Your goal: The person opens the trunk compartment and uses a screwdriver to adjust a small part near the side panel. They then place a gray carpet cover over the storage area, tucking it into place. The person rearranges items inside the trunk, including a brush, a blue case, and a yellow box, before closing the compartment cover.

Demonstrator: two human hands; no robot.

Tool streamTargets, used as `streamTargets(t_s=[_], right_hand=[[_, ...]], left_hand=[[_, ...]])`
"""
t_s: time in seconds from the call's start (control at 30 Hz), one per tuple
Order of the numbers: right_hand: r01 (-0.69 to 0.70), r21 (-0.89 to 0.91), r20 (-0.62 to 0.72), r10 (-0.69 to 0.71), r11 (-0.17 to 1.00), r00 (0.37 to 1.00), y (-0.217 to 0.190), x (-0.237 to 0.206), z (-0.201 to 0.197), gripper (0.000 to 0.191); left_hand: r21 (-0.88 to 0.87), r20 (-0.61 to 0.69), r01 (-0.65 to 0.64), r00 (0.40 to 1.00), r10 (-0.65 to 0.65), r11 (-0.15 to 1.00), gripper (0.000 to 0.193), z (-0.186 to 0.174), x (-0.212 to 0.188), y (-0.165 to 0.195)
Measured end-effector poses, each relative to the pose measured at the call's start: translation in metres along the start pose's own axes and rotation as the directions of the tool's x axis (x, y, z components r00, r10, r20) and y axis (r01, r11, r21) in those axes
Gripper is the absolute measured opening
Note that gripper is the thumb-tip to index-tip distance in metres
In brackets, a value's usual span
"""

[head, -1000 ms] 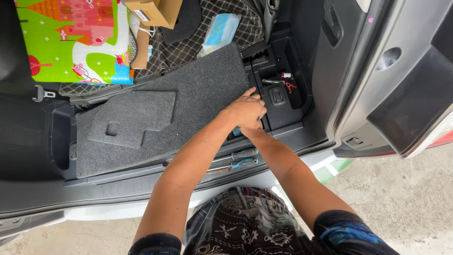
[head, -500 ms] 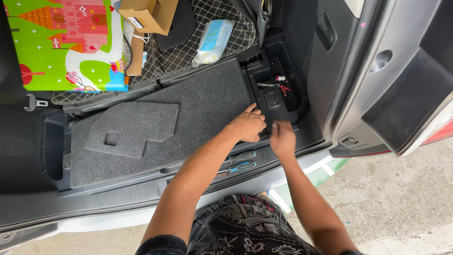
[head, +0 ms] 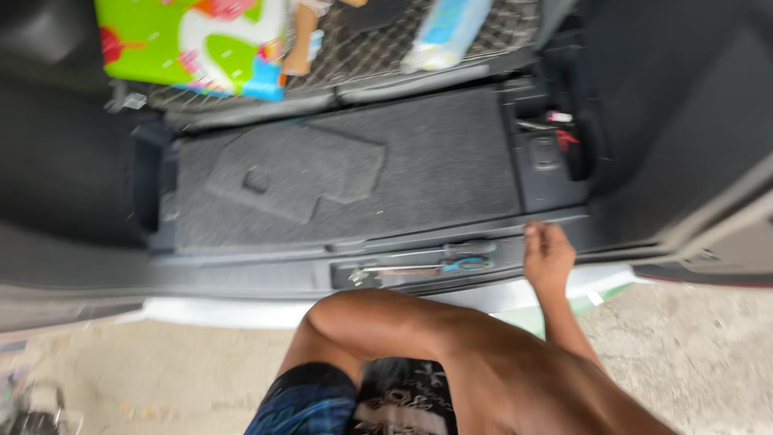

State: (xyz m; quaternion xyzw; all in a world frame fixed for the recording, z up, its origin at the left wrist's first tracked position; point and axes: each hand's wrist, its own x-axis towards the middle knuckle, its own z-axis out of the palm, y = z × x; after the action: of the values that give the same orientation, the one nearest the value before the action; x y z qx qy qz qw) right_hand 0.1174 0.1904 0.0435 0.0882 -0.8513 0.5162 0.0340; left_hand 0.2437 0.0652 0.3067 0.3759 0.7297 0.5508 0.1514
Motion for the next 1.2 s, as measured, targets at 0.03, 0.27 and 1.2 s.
streamTargets(t_s=[0.03, 0.27, 1.2], right_hand=[[0.043, 0.041, 0.019, -0.044, 0.998, 0.999, -0.016, 0.004, 0.012, 0.019], [0.166, 0.120, 0.100, -0.178, 0.979, 0.979, -0.106, 0.014, 0.069, 0.021], [-0.370, -0.593, -0.002, 0.458, 0.715, 0.889, -0.082, 0.060, 0.114, 0.078]], left_hand=[[0.031, -0.039, 0.036, 0.999, -0.034, 0.999, 0.032, 0.001, -0.012, 0.006], [0.062, -0.171, 0.127, 0.979, -0.115, 0.990, 0.032, -0.007, -0.096, 0.001], [-0.690, -0.684, 0.723, -0.637, -0.357, 0.032, 0.096, -0.153, -0.605, -0.227]])
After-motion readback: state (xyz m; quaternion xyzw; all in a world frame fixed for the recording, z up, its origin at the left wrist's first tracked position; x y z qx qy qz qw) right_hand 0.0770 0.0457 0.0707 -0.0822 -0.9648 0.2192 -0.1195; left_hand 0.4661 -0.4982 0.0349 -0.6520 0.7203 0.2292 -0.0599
